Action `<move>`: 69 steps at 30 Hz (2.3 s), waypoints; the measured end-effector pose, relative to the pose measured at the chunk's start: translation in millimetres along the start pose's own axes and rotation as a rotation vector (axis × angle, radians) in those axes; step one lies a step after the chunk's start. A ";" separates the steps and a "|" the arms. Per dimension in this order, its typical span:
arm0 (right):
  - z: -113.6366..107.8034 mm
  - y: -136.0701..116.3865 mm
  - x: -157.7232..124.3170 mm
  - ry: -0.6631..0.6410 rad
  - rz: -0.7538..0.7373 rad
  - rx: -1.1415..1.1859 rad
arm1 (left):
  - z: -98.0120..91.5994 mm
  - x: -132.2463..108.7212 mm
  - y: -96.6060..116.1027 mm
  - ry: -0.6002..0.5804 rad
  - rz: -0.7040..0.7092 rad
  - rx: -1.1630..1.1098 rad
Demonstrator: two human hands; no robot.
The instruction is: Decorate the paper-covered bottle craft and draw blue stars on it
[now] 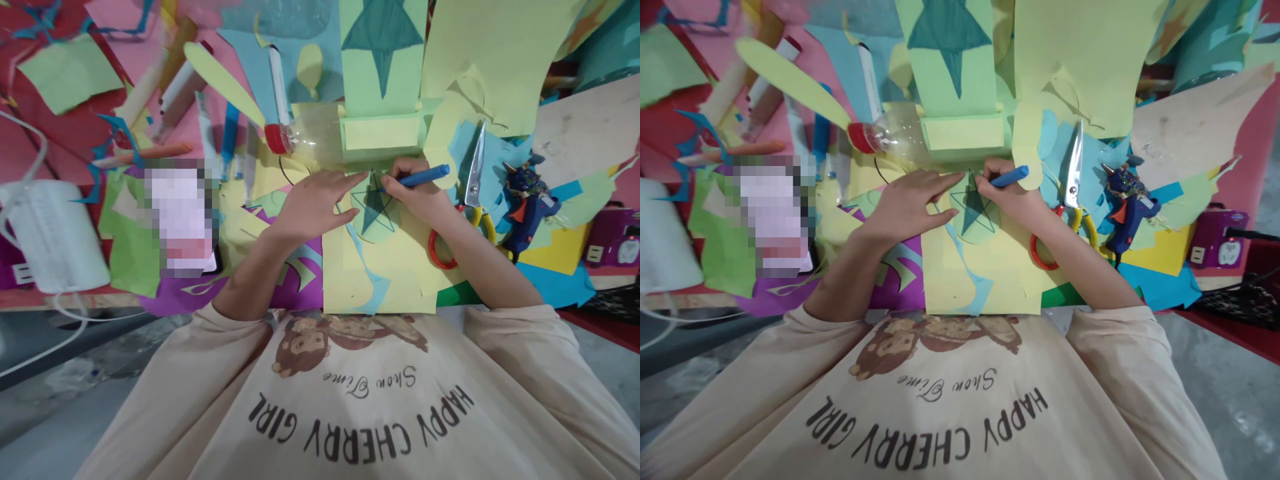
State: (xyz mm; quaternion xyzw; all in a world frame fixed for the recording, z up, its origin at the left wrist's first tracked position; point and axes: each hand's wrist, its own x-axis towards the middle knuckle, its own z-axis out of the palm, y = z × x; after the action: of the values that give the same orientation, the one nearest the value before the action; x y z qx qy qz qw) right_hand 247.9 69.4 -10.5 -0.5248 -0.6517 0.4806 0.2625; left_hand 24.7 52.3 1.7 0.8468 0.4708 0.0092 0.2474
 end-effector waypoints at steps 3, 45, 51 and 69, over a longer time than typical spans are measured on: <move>0.3 0.1 -0.5 -0.006 -0.009 -0.009 | -0.1 -0.3 0.1 -0.001 -0.001 0.003; -22.6 -30.7 -41.4 -0.012 -0.017 0.014 | 5.7 -0.5 -4.4 0.027 0.048 -0.052; -7.6 -11.6 -26.2 0.019 0.025 0.157 | 2.1 -1.2 -0.6 0.016 0.026 -0.047; -7.2 2.8 -10.2 0.088 -0.076 0.063 | -0.3 0.8 -0.3 -0.028 -0.002 -0.042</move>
State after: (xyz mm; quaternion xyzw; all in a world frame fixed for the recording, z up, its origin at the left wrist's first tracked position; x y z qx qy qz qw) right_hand 258.3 62.3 -8.5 -0.5117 -0.6435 0.4671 0.3252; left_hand 24.8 53.2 1.7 0.8409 0.4678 0.0069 0.2718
